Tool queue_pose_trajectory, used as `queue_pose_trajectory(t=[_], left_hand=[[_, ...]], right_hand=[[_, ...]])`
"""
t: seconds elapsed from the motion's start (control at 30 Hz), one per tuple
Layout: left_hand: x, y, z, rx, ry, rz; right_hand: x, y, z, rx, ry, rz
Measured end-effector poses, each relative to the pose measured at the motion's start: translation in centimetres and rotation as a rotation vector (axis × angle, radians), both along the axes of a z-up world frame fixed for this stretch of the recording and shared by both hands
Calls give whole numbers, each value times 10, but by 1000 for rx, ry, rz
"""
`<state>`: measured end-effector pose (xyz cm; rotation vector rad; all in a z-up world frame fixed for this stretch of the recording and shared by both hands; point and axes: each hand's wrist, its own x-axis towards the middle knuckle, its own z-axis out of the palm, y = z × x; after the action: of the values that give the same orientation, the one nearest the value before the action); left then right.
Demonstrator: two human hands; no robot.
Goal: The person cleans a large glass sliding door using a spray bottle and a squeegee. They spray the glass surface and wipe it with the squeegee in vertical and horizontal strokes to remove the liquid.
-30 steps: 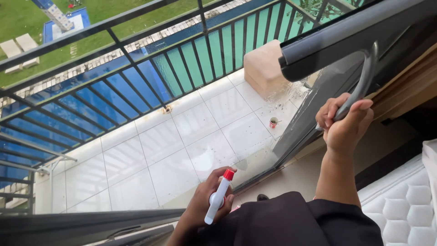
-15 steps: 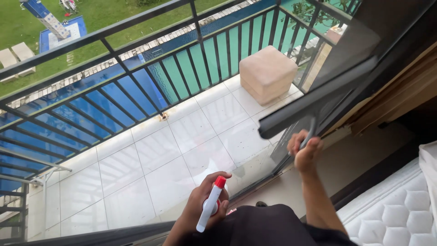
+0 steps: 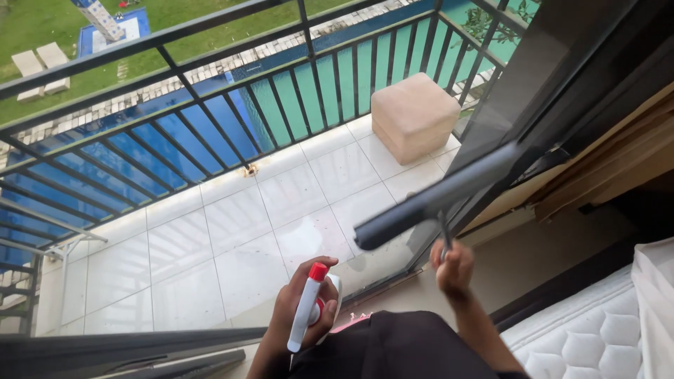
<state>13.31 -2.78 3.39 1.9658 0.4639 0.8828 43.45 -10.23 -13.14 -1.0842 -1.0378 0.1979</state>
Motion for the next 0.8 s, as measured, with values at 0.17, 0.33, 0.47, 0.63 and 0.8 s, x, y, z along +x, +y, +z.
queue_pose_trajectory(t=[0.17, 0.33, 0.47, 0.63, 0.8], left_hand=[[18, -21, -2, -42, 24, 52], [34, -35, 0, -71, 8, 75], [42, -41, 2, -63, 38, 124], [52, -42, -3, -47, 51, 157], [58, -48, -7, -94, 80, 195]], right_hand=[[30, 21, 132, 63, -203, 0], [34, 32, 171, 53, -261, 63], [41, 38, 117, -31, -55, 123], [45, 21, -16, -151, 55, 76], [37, -40, -162, -571, 129, 80]])
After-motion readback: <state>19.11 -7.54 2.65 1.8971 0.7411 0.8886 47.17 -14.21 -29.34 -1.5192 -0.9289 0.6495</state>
